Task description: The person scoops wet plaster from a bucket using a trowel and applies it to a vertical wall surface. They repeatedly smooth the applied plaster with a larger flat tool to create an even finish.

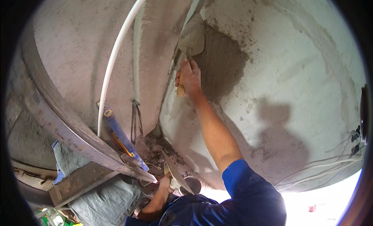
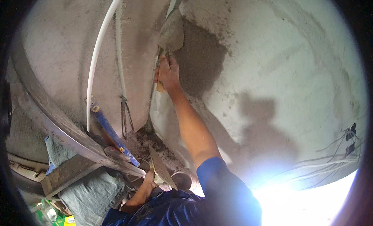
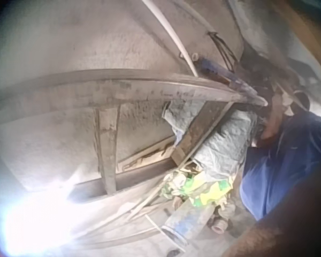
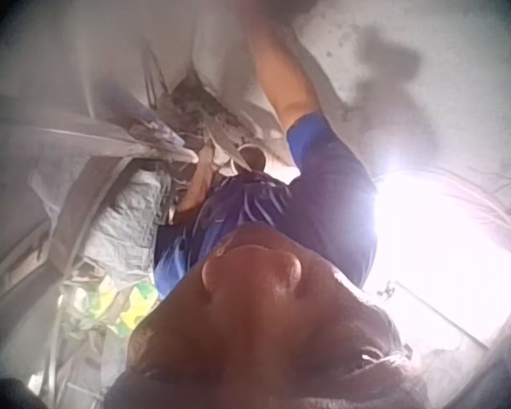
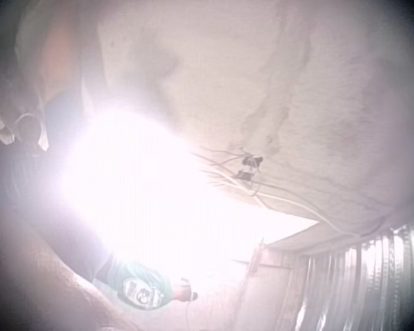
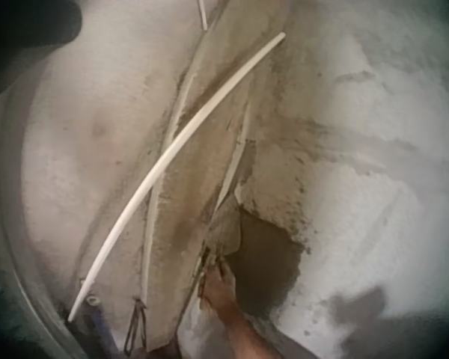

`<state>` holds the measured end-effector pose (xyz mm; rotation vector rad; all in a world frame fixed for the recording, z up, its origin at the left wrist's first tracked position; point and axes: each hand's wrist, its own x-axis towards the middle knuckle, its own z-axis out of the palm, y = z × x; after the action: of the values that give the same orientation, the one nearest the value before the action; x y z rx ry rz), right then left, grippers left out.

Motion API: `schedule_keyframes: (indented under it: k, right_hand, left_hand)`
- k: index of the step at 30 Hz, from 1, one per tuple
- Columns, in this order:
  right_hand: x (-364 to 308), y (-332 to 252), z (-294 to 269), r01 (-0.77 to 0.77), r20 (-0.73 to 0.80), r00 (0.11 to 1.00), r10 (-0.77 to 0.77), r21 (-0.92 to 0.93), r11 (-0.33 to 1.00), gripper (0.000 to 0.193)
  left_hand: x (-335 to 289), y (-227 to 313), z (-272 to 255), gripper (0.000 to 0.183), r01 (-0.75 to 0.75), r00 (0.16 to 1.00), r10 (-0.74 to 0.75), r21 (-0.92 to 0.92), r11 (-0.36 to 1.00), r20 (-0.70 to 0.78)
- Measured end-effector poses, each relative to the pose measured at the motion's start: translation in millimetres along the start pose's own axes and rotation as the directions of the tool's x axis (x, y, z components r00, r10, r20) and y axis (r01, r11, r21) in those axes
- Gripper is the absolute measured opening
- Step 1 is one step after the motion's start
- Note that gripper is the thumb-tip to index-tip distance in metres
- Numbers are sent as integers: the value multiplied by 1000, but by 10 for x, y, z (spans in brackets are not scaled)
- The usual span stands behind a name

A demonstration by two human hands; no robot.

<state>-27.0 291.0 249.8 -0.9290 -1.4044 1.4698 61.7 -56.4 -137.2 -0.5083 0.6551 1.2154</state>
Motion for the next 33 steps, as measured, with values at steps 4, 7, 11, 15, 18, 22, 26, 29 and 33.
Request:
schedule_keyframes:
  k: [4, 7, 11, 15, 18, 22, 26, 29, 33]
  right_hand:
    - [-80, -7, -91, 19, -4, 1000, -19, 7, 1000, 32]
    - [-110, -81, -91, 12, -27, 1000, -12, 12, 1000, 31]
    - [-213, -133, -171, 35, -14, 999, -35, 13, 999, 32]
    - [-319, -154, -227, 42, -33, 999, -41, 17, 999, 34]
    - [-345, -111, -308, 71, -25, 997, -70, 22, 997, 36]
    - [-402, -71, -427, 95, -37, 995, -95, 8, 995, 37]
    - [-518, -98, -492, 71, -79, 994, -72, -9, 997, 34]
    - [-603, -128, -556, 96, -72, 993, -97, -11, 995, 32]
    - [-673, -100, -645, 79, -124, 989, -77, 7, 997, 31]
  left_hand:
    - [0, -36, 6, 37, -3, 1000, 3, -17, 1000, 24]
    - [113, 1, -27, 37, -19, 999, 18, 15, 1000, 29]
    - [84, -22, -48, 36, -24, 1000, 23, 49, 999, 15]
    - [8, -26, -2, 38, -46, 999, 46, 49, 998, -5]
    - [-69, -35, 75, 39, -49, 998, 52, 70, 996, -33]
    - [-89, -28, 75, 38, -15, 999, 19, 92, 996, -48]
    - [-97, -40, 38, 37, -34, 999, 35, 66, 997, -15]
    - [-95, -56, 42, 36, -53, 998, 57, 125, 991, -27]
    - [-130, -65, 68, 36, -45, 998, 51, 148, 988, -43]
